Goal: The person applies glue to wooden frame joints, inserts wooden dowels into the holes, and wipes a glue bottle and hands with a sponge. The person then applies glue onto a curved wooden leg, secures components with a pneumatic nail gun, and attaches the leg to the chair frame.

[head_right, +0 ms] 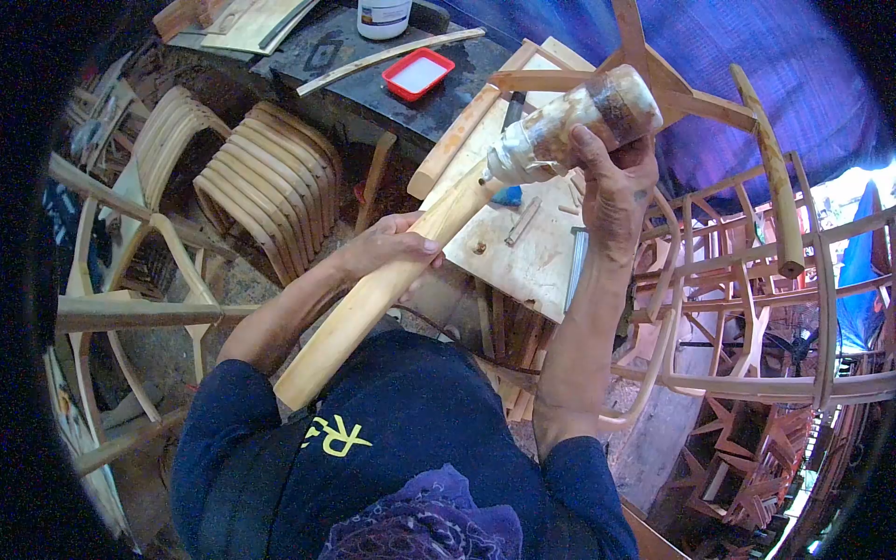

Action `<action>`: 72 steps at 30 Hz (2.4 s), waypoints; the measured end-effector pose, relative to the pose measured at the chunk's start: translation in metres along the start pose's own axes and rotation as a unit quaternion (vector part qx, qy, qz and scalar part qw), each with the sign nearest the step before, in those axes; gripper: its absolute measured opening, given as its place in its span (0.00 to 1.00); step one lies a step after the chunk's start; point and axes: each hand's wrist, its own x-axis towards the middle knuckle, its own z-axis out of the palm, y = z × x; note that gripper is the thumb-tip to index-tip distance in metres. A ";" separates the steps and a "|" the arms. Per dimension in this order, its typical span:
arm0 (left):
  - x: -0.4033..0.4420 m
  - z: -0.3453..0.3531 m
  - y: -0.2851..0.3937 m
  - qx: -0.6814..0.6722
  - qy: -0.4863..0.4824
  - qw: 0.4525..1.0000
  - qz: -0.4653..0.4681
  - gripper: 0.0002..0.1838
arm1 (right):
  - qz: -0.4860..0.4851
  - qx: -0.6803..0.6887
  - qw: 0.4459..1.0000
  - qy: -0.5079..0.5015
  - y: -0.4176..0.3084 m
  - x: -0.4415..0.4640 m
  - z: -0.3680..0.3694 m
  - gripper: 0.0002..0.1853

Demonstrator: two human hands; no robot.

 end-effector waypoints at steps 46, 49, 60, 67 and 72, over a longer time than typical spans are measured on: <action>0.001 -0.001 0.000 -0.020 -0.014 1.000 -0.009 0.17 | -0.021 -0.046 0.999 0.009 -0.001 -0.009 0.009 0.31; 0.000 0.001 -0.001 -0.018 -0.015 1.000 -0.008 0.18 | -0.028 -0.047 0.998 0.012 0.006 -0.007 0.004 0.31; 0.003 -0.005 -0.002 0.012 0.000 1.000 -0.003 0.21 | -0.024 -0.046 0.999 0.005 0.009 -0.018 0.014 0.30; -0.001 -0.005 0.003 0.013 -0.014 1.000 -0.002 0.22 | -0.032 -0.078 0.996 0.009 0.009 -0.010 0.006 0.30; -0.001 -0.011 0.003 0.001 -0.005 1.000 0.000 0.22 | -0.018 -0.079 0.997 0.014 0.010 -0.010 0.005 0.29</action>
